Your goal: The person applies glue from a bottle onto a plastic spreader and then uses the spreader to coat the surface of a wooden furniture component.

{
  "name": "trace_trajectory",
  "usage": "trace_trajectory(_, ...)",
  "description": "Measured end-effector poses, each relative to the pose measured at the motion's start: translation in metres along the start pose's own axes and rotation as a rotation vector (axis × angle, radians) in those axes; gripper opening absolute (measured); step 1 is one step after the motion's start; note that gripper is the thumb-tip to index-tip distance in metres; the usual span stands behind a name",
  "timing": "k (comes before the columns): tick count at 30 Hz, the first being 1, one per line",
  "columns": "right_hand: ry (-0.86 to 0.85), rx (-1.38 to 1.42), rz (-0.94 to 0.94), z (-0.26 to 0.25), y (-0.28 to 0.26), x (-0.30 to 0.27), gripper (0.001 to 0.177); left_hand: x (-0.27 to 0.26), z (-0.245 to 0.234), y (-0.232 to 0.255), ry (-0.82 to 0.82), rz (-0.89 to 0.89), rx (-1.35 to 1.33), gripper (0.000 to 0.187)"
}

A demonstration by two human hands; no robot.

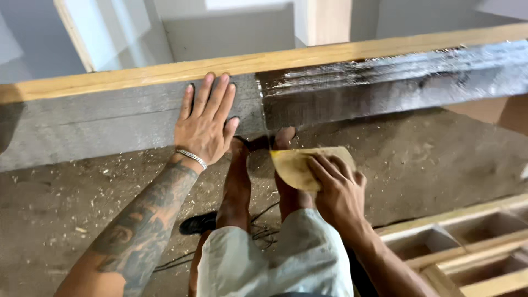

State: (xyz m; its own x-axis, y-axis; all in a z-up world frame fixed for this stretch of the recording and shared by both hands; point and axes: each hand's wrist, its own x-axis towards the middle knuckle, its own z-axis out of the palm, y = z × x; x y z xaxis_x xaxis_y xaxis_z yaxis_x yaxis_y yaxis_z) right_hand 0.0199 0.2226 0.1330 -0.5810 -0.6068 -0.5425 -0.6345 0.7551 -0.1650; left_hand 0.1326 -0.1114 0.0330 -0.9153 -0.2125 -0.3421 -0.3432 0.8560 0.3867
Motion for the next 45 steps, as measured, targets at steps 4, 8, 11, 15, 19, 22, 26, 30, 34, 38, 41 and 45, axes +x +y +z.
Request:
trace_trajectory(4, 0.267, 0.026, -0.069, -0.011, -0.031, -0.019, 0.077, -0.004, -0.008, -0.002, -0.087, 0.012, 0.011, 0.076)
trace_trajectory(8, 0.517, -0.014, -0.133, -0.015, -0.078, 0.009, 0.065, -0.013, 0.034, -0.042, 0.109, 0.143, -0.157, 0.069)
trace_trajectory(11, 0.686, -0.028, -0.172, -0.014, -0.115, 0.045, 0.045, -0.038, 0.011, -0.06, 0.474, 0.123, -0.261, 0.059)
trace_trajectory(15, 0.769, -0.061, -0.164, 0.027, -0.141, 0.089, 0.048, -0.076, -0.001, -0.102, 0.469, 0.0, -0.07, 0.059)
trace_trajectory(19, 0.672, -0.043, -0.151, 0.047, -0.158, 0.115, 0.057, -0.091, -0.022, -0.125, 0.155, -0.105, 0.02, 0.078)
trace_trajectory(22, 0.628, -0.073, -0.154, 0.049, -0.164, 0.121, 0.073, -0.09, -0.029, -0.126, 0.01, -0.136, 0.052, 0.085)
trace_trajectory(26, 0.586, -0.096, -0.117, 0.049, -0.171, 0.126, 0.077, -0.088, -0.031, -0.126, -0.075, -0.154, 0.052, 0.087)
trace_trajectory(30, 0.577, -0.085, -0.137, 0.051, -0.173, 0.131, 0.088, -0.086, -0.027, -0.129, -0.027, -0.133, 0.047, 0.089)
trace_trajectory(34, 0.617, -0.113, -0.14, 0.049, -0.176, 0.135, 0.061, -0.088, -0.022, -0.131, 0.041, -0.101, 0.076, 0.088)
trace_trajectory(38, 0.59, -0.124, -0.134, 0.046, -0.178, 0.136, 0.078, -0.09, -0.016, -0.134, 0.117, -0.065, 0.099, 0.086)
trace_trajectory(41, 0.575, -0.121, -0.134, 0.043, -0.18, 0.133, 0.082, -0.091, -0.012, -0.135, 0.2, -0.035, 0.154, 0.083)
trace_trajectory(45, 0.585, -0.156, -0.12, 0.047, -0.179, 0.13, 0.07, -0.092, -0.011, -0.136, 0.176, -0.033, 0.144, 0.083)
